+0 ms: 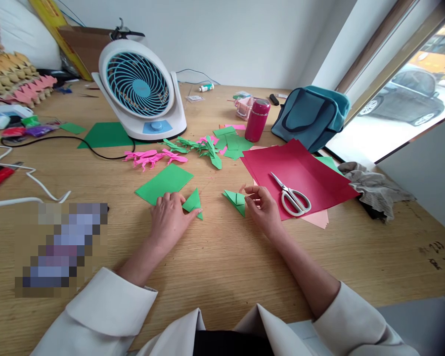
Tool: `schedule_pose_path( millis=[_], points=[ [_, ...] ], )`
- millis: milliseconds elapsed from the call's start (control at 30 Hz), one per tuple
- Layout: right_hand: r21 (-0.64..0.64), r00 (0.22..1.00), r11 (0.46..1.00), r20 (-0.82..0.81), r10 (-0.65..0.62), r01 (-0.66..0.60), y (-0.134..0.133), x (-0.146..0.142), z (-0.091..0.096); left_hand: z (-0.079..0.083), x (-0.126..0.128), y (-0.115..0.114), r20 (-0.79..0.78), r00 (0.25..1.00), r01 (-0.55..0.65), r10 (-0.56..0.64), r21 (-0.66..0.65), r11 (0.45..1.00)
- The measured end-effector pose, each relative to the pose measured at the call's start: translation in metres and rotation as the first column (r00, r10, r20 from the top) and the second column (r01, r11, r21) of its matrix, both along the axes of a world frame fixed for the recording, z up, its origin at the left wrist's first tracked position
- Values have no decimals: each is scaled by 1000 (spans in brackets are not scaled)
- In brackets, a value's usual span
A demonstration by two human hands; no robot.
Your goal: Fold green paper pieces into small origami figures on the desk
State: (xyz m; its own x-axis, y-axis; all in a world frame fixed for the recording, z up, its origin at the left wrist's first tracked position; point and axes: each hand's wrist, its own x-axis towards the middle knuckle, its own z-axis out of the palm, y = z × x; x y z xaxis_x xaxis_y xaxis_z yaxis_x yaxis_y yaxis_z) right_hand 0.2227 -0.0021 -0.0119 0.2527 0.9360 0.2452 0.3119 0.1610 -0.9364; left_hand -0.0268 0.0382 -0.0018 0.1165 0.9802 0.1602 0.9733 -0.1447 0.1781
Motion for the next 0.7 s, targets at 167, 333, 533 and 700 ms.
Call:
schedule_pose_path(
  millis=[167, 333, 533, 700],
  points=[
    [18, 999, 1000, 40, 8, -9, -2, -1, 2, -3, 4, 2, 399, 913, 104, -87, -22, 994],
    [32, 994, 996, 67, 81, -83, -5, -3, 2, 0, 12, -4, 648, 734, 249, -205, 25, 968],
    [48, 966, 969, 104, 236, -242, -13, -9, 11, 4, 18, -12, 758, 604, 384, -247, -5, 923],
    [-13, 894, 894, 19, 448, -448, -19, -19, 9, 4, 21, -17, 803, 549, 449, -233, -48, 892]
  ],
)
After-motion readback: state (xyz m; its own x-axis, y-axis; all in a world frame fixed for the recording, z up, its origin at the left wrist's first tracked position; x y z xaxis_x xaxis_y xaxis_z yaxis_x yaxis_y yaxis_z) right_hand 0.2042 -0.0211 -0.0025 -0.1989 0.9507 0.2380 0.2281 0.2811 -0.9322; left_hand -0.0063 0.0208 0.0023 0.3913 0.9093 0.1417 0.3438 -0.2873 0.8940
